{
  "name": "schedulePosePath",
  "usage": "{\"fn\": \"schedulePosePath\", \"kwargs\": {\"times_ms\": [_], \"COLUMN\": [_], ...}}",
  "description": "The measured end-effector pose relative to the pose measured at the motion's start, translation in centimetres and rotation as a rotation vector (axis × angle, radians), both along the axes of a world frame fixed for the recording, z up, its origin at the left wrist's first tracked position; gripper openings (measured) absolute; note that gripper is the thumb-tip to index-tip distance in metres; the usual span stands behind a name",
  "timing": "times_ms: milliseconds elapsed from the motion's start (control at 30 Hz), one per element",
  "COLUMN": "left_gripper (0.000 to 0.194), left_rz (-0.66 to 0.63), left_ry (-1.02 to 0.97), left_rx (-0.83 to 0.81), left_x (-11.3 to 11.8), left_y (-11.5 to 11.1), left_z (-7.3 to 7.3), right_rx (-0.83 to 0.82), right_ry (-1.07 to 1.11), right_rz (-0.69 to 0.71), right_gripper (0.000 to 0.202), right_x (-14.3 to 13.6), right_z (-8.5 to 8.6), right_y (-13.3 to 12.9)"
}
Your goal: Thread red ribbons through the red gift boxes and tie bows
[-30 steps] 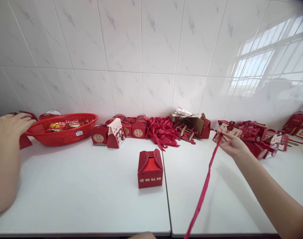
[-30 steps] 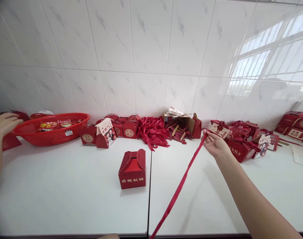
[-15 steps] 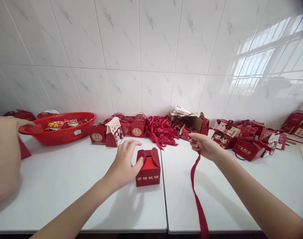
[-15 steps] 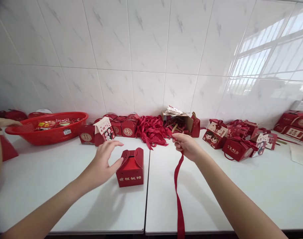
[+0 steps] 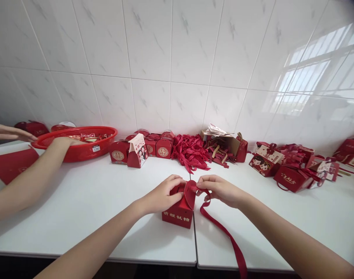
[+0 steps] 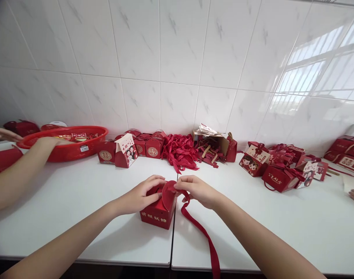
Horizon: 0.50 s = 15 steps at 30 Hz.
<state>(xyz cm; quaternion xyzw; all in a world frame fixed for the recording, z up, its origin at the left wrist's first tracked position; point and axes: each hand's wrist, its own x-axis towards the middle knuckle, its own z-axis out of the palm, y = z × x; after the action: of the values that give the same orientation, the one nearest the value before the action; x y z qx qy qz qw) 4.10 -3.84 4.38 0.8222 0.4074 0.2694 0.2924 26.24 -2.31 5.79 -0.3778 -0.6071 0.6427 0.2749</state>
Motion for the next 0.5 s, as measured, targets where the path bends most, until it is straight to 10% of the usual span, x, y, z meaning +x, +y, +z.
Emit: {"fn": "schedulePosePath", "kwargs": {"times_ms": [500], "left_gripper": [0.024], "left_rz": [0.118], "left_ry": [-0.054], "left_rx": [0.053], "left_x": [0.7], "left_y": [0.1], "left_z": [0.1], "right_rx": [0.01], "right_ry": [-0.028], "right_rz": [-0.089], "right_gripper": [0.018], "right_x": [-1.2], "right_z": [-0.3], "right_y": [-0.7]}}
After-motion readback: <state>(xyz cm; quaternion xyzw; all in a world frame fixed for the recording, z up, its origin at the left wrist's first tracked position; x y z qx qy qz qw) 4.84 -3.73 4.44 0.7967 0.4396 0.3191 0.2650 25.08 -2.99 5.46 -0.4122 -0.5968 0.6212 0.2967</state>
